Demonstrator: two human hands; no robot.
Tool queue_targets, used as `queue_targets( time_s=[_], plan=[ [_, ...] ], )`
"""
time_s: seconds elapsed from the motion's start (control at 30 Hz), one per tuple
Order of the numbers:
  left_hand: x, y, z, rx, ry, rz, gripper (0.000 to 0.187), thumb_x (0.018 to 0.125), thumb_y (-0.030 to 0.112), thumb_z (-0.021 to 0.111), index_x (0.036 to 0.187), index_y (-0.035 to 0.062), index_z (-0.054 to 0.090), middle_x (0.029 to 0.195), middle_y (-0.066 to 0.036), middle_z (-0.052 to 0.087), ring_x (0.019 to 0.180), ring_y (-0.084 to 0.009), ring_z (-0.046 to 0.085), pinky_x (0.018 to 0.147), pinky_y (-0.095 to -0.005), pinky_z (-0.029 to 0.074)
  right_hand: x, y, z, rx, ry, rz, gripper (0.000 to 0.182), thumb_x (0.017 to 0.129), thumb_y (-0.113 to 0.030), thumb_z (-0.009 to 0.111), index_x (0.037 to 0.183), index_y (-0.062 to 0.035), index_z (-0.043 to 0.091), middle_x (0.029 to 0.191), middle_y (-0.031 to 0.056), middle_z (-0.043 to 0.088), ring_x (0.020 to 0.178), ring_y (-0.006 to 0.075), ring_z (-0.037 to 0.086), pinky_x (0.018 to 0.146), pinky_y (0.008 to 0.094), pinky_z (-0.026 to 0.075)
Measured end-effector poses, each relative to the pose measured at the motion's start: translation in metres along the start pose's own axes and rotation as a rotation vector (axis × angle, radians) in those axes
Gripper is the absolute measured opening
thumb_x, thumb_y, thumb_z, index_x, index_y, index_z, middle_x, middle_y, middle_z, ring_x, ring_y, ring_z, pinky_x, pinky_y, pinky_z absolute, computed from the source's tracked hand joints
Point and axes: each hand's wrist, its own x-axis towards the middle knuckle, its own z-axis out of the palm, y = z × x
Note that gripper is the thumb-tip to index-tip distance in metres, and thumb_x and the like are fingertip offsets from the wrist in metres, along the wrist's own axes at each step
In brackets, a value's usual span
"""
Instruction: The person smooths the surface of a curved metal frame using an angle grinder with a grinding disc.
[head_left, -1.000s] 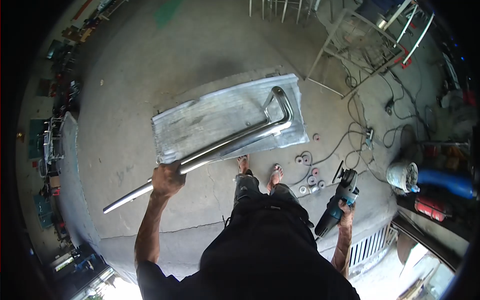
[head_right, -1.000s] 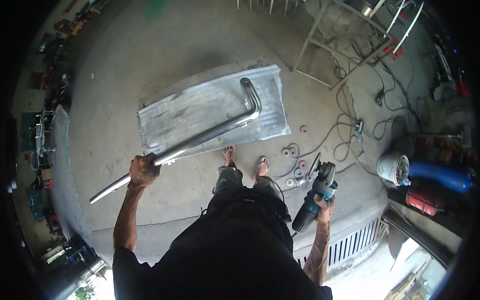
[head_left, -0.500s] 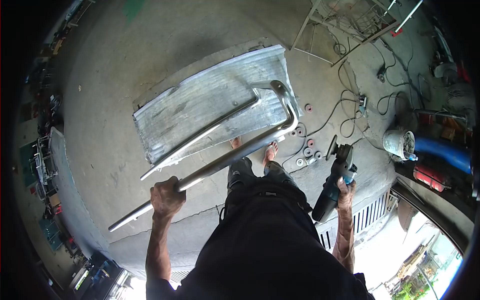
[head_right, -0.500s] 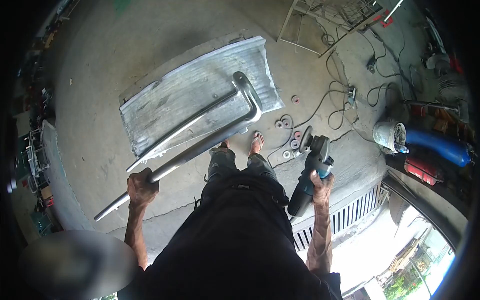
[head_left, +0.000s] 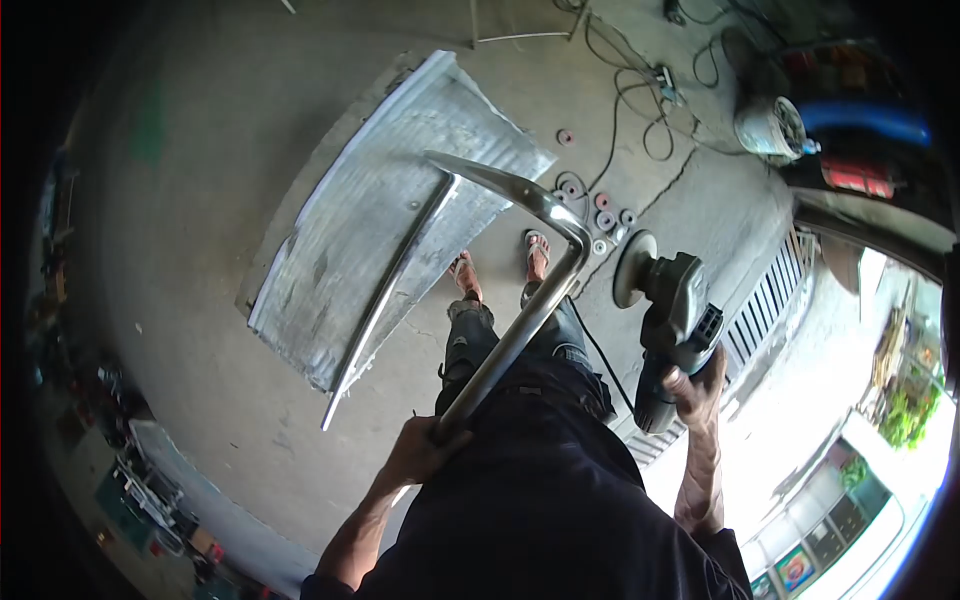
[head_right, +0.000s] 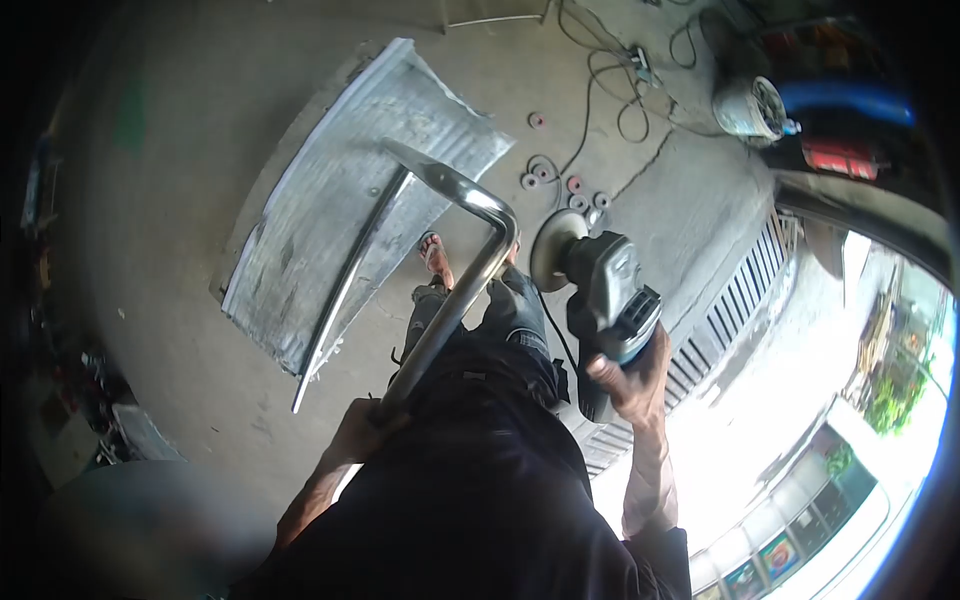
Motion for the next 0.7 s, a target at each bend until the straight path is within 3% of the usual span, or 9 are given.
queue_targets(
  time_s=[0.07,0.13,0.33,0.4,0.7],
  plan=[
    [0.006,-0.002,0.003,0.021,-0.058,-0.033,0.034,0.076,0.034,0.070,0.079,0.0003,0.064,0.059,-0.006,0.056,0.055,-0.0122,0.052,0.053,-0.0312,0.041,-0.009,-0.035,0.016,-0.117,-0.001,0.049,0.079,0.059,-0.054,0.079,0.100,0.0072,0.050,0.081,0.0106,0.063,0.069,0.0168,0.061,0.064,0.0281,0.049],
    [0.008,-0.001,0.003,0.029,-0.094,-0.063,0.034,0.076,0.034,0.071,0.077,0.0003,0.064,0.058,-0.006,0.056,0.055,-0.0128,0.052,0.052,-0.0315,0.041,-0.016,-0.032,0.021,-0.152,0.024,0.031,0.083,0.058,-0.054,0.079,0.102,0.0100,0.049,0.079,0.0138,0.064,0.075,0.0209,0.064,0.070,0.0311,0.051],
    [0.012,0.002,0.008,0.087,-0.149,-0.132,0.034,0.076,0.034,0.070,0.073,0.0007,0.063,0.057,-0.006,0.055,0.053,-0.0127,0.052,0.051,-0.0312,0.040,-0.007,-0.031,0.027,-0.227,-0.086,0.101,0.087,0.058,-0.051,0.080,0.108,0.0097,0.045,0.082,0.0161,0.065,0.077,0.0277,0.067,0.071,0.0346,0.053],
    [0.013,-0.005,0.012,0.100,-0.114,-0.058,0.035,0.077,0.035,0.070,0.073,0.0007,0.063,0.057,-0.006,0.056,0.052,-0.0123,0.052,0.050,-0.0305,0.040,-0.003,-0.030,0.029,-0.292,-0.143,0.040,0.088,0.059,-0.051,0.080,0.111,0.0095,0.043,0.082,0.0176,0.065,0.078,0.0298,0.067,0.071,0.0353,0.054],
    [0.011,0.010,0.011,0.062,-0.138,-0.121,0.037,0.077,0.036,0.070,0.073,0.0007,0.062,0.056,-0.004,0.054,0.050,-0.0105,0.050,0.049,-0.0298,0.038,0.009,-0.033,0.040,-0.246,-0.174,-0.002,0.086,0.059,-0.050,0.080,0.111,0.0096,0.044,0.080,0.0181,0.065,0.076,0.0294,0.067,0.069,0.0356,0.055]
  ],
)
